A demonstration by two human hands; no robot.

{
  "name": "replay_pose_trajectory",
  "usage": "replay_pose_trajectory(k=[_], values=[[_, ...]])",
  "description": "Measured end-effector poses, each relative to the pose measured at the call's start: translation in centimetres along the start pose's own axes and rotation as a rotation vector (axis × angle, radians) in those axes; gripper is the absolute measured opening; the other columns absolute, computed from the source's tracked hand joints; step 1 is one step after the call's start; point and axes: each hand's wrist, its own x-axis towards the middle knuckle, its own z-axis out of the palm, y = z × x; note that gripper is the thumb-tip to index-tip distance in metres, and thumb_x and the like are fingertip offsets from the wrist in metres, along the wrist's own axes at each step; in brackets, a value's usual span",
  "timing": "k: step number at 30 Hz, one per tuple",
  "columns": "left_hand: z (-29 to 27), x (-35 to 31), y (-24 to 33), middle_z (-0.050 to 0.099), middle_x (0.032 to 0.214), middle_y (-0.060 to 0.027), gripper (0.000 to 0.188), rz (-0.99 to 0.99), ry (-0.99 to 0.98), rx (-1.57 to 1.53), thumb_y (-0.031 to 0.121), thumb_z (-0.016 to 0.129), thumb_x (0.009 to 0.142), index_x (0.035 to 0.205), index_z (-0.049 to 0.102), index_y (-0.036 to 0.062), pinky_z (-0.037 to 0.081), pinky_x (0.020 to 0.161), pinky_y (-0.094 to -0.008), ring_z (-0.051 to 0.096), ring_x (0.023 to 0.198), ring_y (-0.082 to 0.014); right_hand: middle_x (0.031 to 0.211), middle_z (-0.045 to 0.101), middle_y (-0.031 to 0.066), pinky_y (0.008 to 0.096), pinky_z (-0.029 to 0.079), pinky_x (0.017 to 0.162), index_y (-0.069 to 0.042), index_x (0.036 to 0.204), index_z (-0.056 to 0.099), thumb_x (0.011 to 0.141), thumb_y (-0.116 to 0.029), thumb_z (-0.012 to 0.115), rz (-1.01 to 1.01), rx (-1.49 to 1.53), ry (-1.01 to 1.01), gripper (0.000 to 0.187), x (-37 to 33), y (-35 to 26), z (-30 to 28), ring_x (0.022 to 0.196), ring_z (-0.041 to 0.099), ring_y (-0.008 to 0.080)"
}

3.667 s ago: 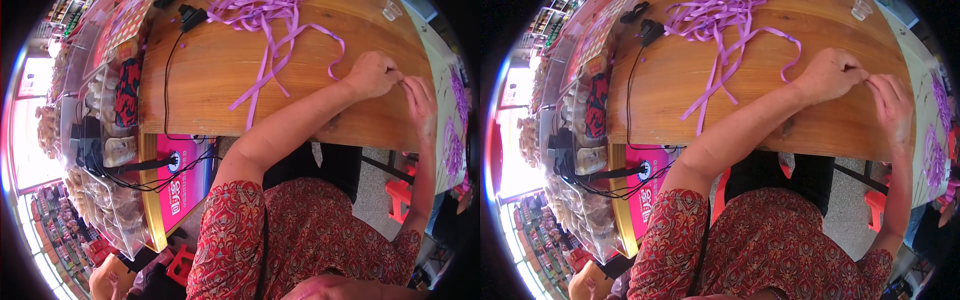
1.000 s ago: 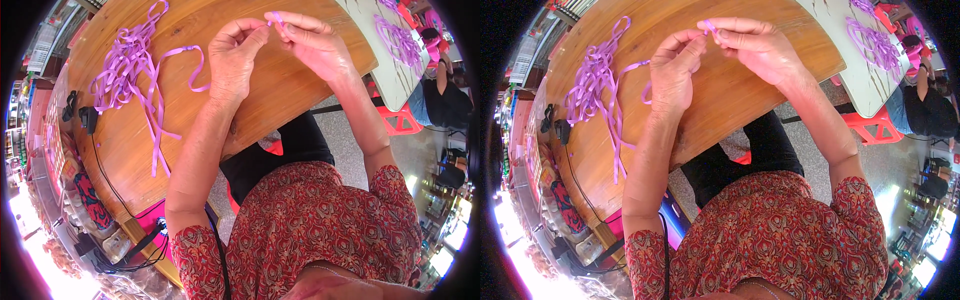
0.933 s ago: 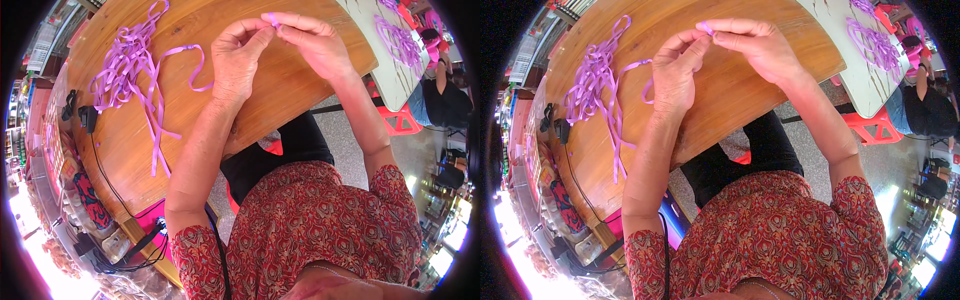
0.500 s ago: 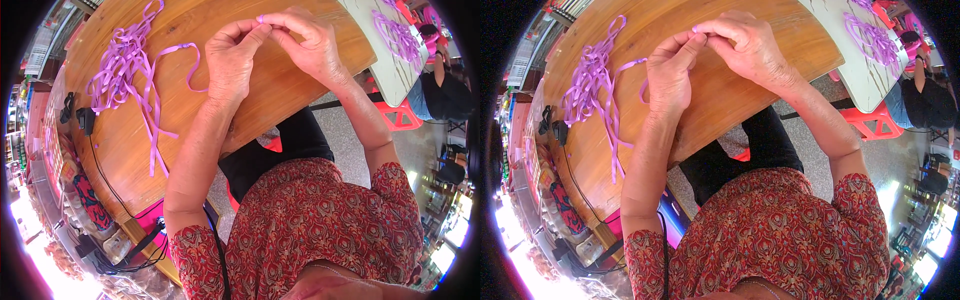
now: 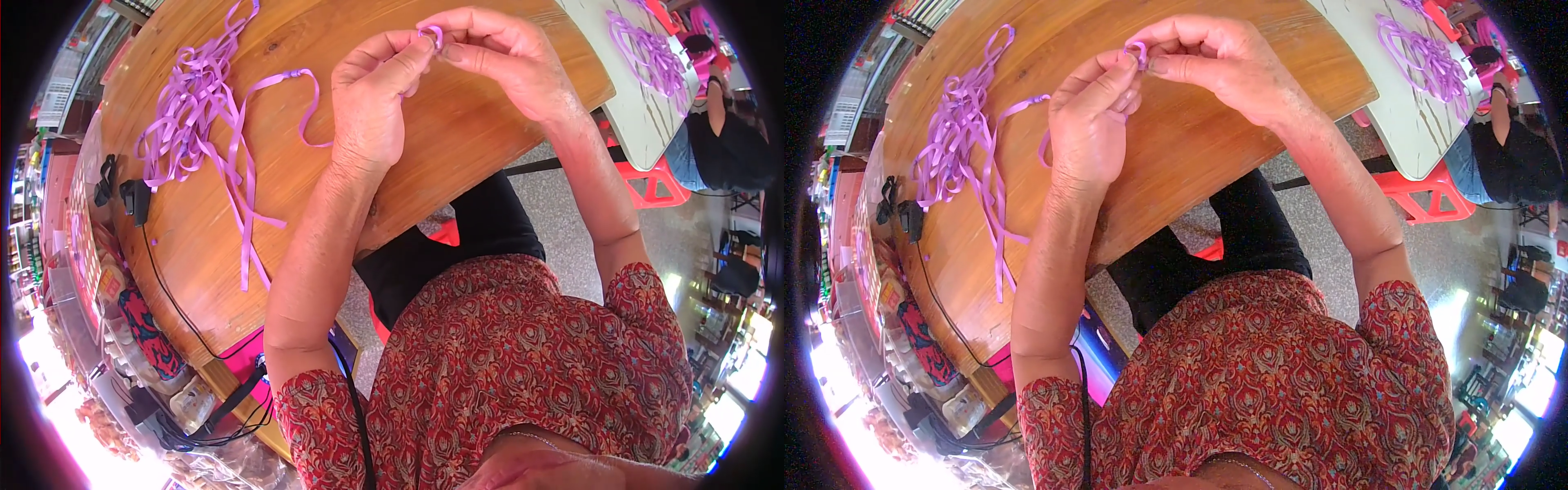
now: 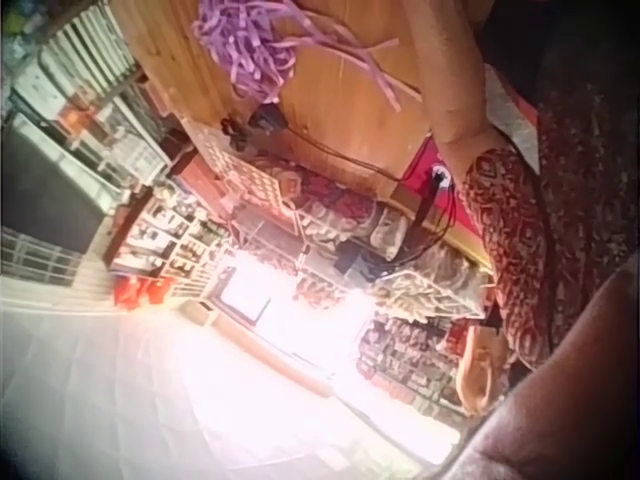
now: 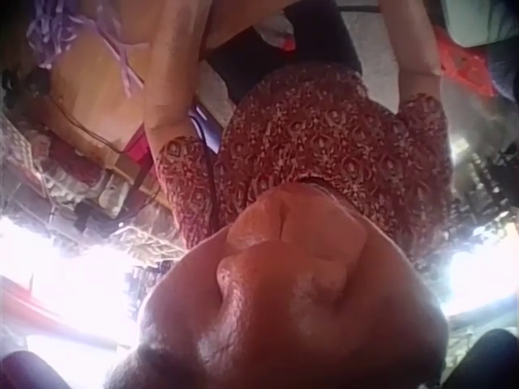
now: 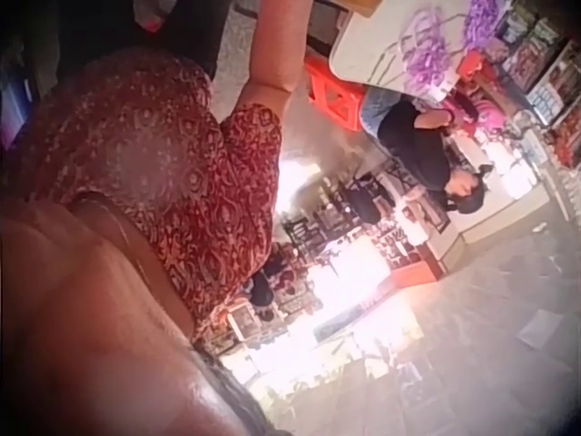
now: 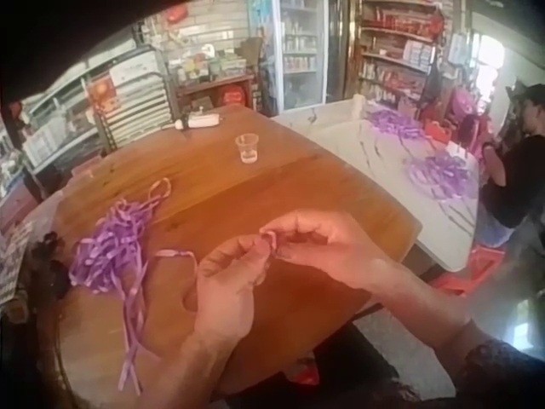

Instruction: The person picks up a purple ribbon from a pile and ties a series of knots into it by hand, pulling the ribbon taut before setting it back on the table.

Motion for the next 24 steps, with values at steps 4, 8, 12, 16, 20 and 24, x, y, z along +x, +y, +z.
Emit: replay_pose_trajectory(k=[4, 8, 12, 16, 20, 24], values=[[0.1, -0.2, 0.2, 0.055, 0.069, 0.0042, 0.012, 0.031, 0.053, 0.189, 0.011, 0.066, 0.082, 0.087, 0.065, 0.0005, 0.033, 0.053, -0.0181, 0.041, 0.060, -0.0014, 0.088, 0.065, 0.0029, 0.0256, 0.048, 0.077, -0.002, 0.102, 0.064, 0.084, -0.007, 0.063, -0.226, -0.506, -0.074, 0.018, 0.2, -0.5, -0.3, 0.086, 0.061, 0.0110], [0.5, -0.2, -0.2, 0.055, 0.067, 0.0053, 0.013, 0.022, 0.118, 0.379, 0.010, 0.064, 0.083, 0.090, 0.065, -0.0014, 0.025, 0.048, -0.0172, 0.036, 0.054, -0.0011, 0.089, 0.061, 0.0084, 0.0334, 0.042, 0.069, -0.001, 0.097, 0.063, 0.074, -0.002, 0.063, -1.204, -1.018, -0.015, 0.023, 2.4, 2.1, -2.2, 0.077, 0.057, 0.0232], [0.5, -0.3, 0.0, 0.054, 0.067, 0.0055, 0.013, -0.010, 0.156, 0.410, 0.009, 0.066, 0.082, 0.090, 0.066, -0.0011, 0.026, 0.048, -0.0171, 0.037, 0.055, -0.0007, 0.087, 0.061, 0.0073, 0.0323, 0.041, 0.067, 0.000, 0.096, 0.063, 0.071, -0.002, 0.064, -1.422, -0.967, -0.009, 0.025, 3.9, 2.4, -2.4, 0.076, 0.057, 0.0217], [0.2, -0.2, 0.3, 0.055, 0.069, 0.0036, 0.014, -0.059, 0.125, 0.324, 0.008, 0.065, 0.082, 0.091, 0.064, -0.0021, 0.029, 0.051, -0.0191, 0.038, 0.056, -0.0032, 0.086, 0.061, 0.0064, 0.0326, 0.041, 0.068, 0.000, 0.095, 0.064, 0.072, -0.003, 0.063, -1.576, -0.927, -0.021, 0.023, 4.9, 1.5, -2.2, 0.077, 0.057, 0.0207], [-1.2, 0.0, 0.3, 0.055, 0.072, 0.0018, 0.013, -0.129, 0.005, 0.124, 0.007, 0.064, 0.082, 0.092, 0.063, -0.0019, 0.030, 0.053, -0.0210, 0.038, 0.057, -0.0053, 0.087, 0.061, 0.0067, 0.0323, 0.042, 0.069, -0.001, 0.096, 0.064, 0.072, -0.004, 0.064, -0.834, -0.999, -0.300, 0.025, 1.6, -4.6, -0.6, 0.078, 0.058, 0.0206], [-0.9, 0.4, -0.2, 0.055, 0.071, 0.0032, 0.018, -0.111, -0.017, 0.078, 0.012, 0.070, 0.079, 0.090, 0.064, -0.0006, 0.032, 0.052, -0.0180, 0.040, 0.058, -0.0033, 0.088, 0.063, 0.0076, 0.0316, 0.043, 0.070, -0.002, 0.099, 0.064, 0.073, -0.004, 0.063, -1.464, -0.814, -0.165, 0.026, 5.0, 1.6, -2.7, 0.080, 0.059, 0.0210]])
